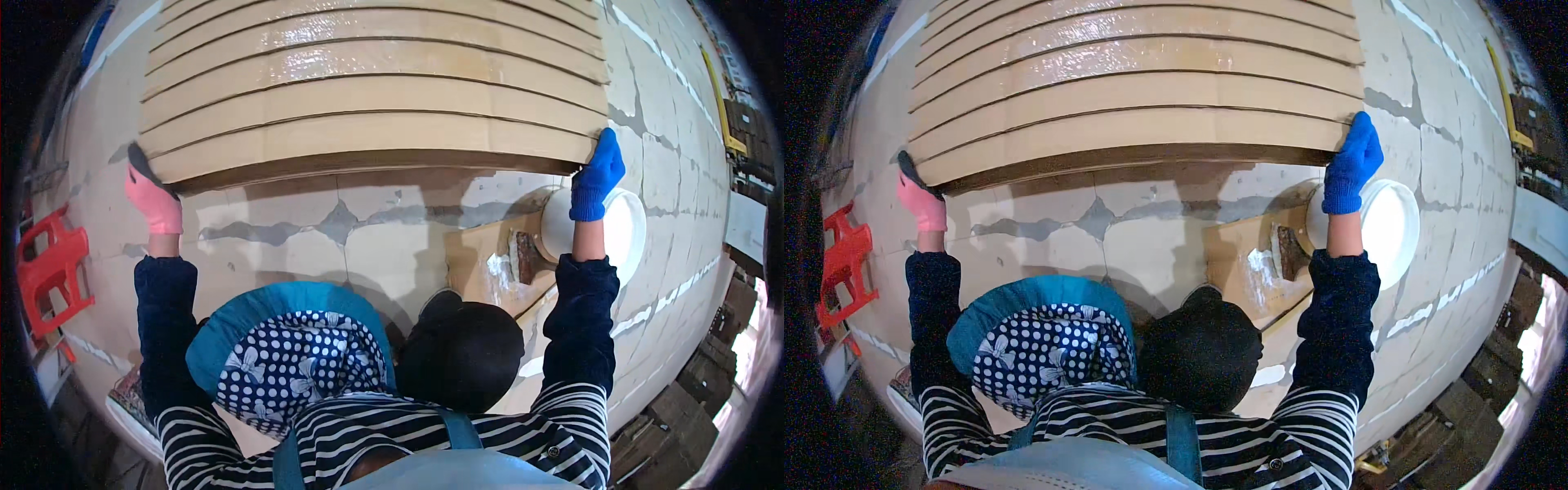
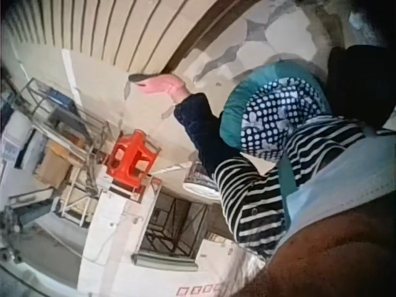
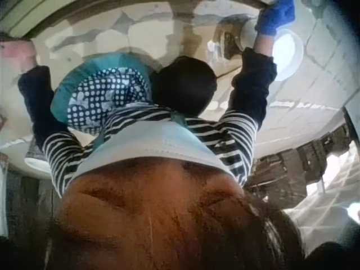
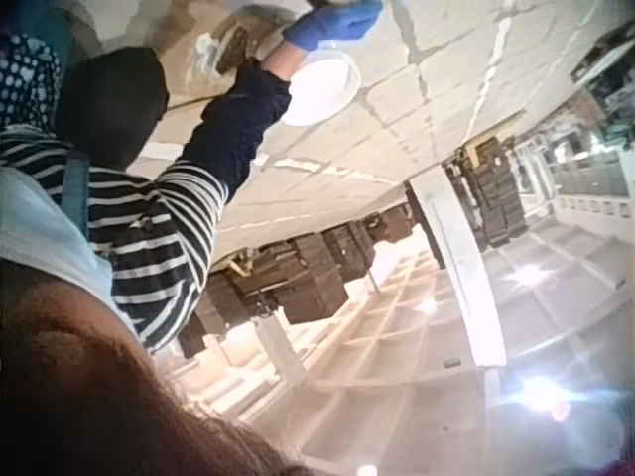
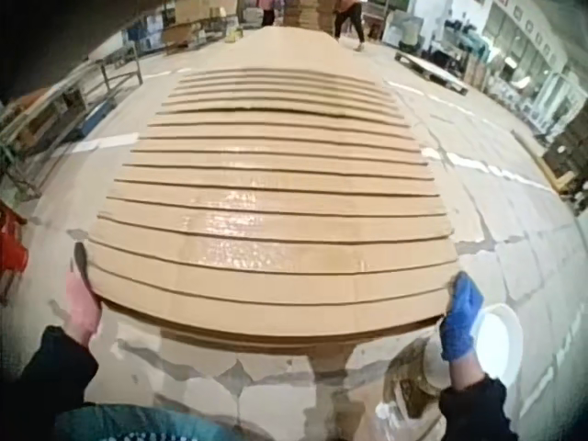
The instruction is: Applying a white liquid adhesive to corrugated cardboard sheets using a brush.
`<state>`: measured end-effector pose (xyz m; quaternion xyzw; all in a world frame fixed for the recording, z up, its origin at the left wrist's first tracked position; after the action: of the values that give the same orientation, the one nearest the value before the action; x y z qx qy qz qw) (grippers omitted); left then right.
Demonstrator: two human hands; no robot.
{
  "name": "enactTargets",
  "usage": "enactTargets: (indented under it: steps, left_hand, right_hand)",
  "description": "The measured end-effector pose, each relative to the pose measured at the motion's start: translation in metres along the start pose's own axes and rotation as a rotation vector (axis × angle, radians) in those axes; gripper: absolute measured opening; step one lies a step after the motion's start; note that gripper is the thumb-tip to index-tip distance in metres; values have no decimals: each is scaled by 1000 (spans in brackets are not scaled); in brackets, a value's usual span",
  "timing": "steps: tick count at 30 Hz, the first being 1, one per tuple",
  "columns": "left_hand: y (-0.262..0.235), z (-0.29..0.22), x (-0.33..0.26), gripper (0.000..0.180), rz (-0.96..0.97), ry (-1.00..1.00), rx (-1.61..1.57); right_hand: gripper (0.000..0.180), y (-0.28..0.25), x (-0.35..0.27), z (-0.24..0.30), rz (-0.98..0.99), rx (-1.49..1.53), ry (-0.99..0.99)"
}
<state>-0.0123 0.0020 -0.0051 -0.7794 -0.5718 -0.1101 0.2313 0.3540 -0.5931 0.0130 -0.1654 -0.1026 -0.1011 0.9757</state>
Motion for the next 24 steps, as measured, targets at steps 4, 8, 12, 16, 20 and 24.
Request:
enactTargets:
  steps: [4, 8, 12, 16, 20, 24]
  left_hand:
    - [2, -9, 7, 37, -31, 45, 145]
    - [12, -8, 8, 34, -2, -129, 163]
    - [22, -10, 5, 36, 79, -222, -70]
    - [21, -16, 10, 41, 128, -285, -384]
    - [-10, 14, 9, 44, 57, 37, -139]
    - [15, -2, -6, 37, 68, -73, -153]
  right_hand:
    - [29, 8, -1, 0, 16, -160, 38]
    - [27, 13, 7, -8, 34, -174, 101]
    - [26, 8, 12, 3, 92, 116, 197]
    - [25, 7, -1, 53, 75, -432, -391]
    - [31, 21, -12, 50, 130, -539, -382]
    - [33, 12, -5, 9, 115, -242, 51]
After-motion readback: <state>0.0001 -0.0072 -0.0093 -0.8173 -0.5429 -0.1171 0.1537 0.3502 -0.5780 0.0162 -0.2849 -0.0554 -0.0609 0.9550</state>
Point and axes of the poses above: each hand's wrist, its own x-axis towards the middle knuckle, its own y-axis out of the palm, z = x × y, the point moved 8 cm from there along x, towards the middle knuckle, and after that the axes turned 12 degrees about y, right-handed, at the moved point
